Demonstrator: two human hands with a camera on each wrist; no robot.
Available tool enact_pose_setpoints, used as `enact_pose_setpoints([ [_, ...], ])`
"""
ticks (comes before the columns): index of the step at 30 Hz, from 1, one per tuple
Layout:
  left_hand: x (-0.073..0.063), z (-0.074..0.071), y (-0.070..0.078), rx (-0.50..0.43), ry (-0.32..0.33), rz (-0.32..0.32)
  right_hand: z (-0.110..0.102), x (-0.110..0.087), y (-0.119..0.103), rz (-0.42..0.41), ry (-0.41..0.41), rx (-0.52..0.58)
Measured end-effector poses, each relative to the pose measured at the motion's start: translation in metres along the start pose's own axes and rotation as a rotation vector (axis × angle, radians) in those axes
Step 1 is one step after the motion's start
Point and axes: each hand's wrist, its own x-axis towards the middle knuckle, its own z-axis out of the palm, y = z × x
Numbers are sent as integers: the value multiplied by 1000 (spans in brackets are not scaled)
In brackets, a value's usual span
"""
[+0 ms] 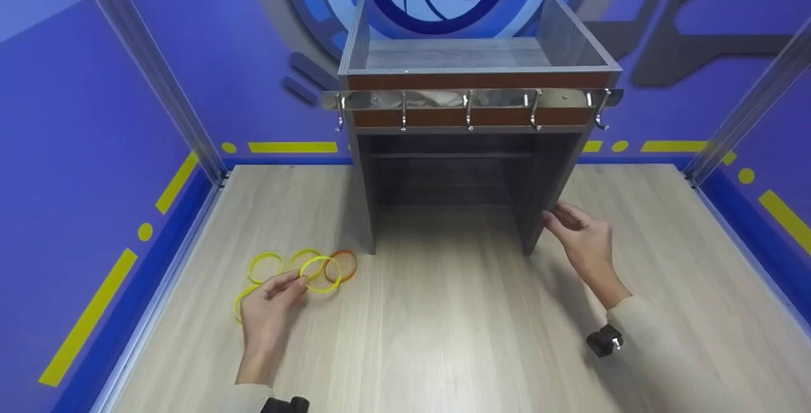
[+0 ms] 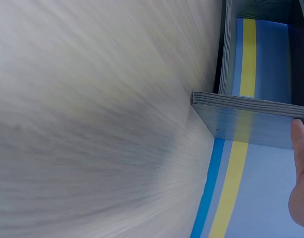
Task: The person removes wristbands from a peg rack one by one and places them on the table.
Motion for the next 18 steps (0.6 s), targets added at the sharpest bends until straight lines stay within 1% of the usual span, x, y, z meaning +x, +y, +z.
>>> enact_pose_setpoints([
  [3,0,-9,-3,49,3,-14,0,0,-1,-4,5,-1],
  [6,-1,-19,-7,109,7,-41,0,0,-1,1,8,17],
  [12,-3,-35,-11,130,8,-110,0,-1,-1,10,2,36],
  [18,-6,-45,-12,230,0,-128,0,0,-1,-7,-7,28],
])
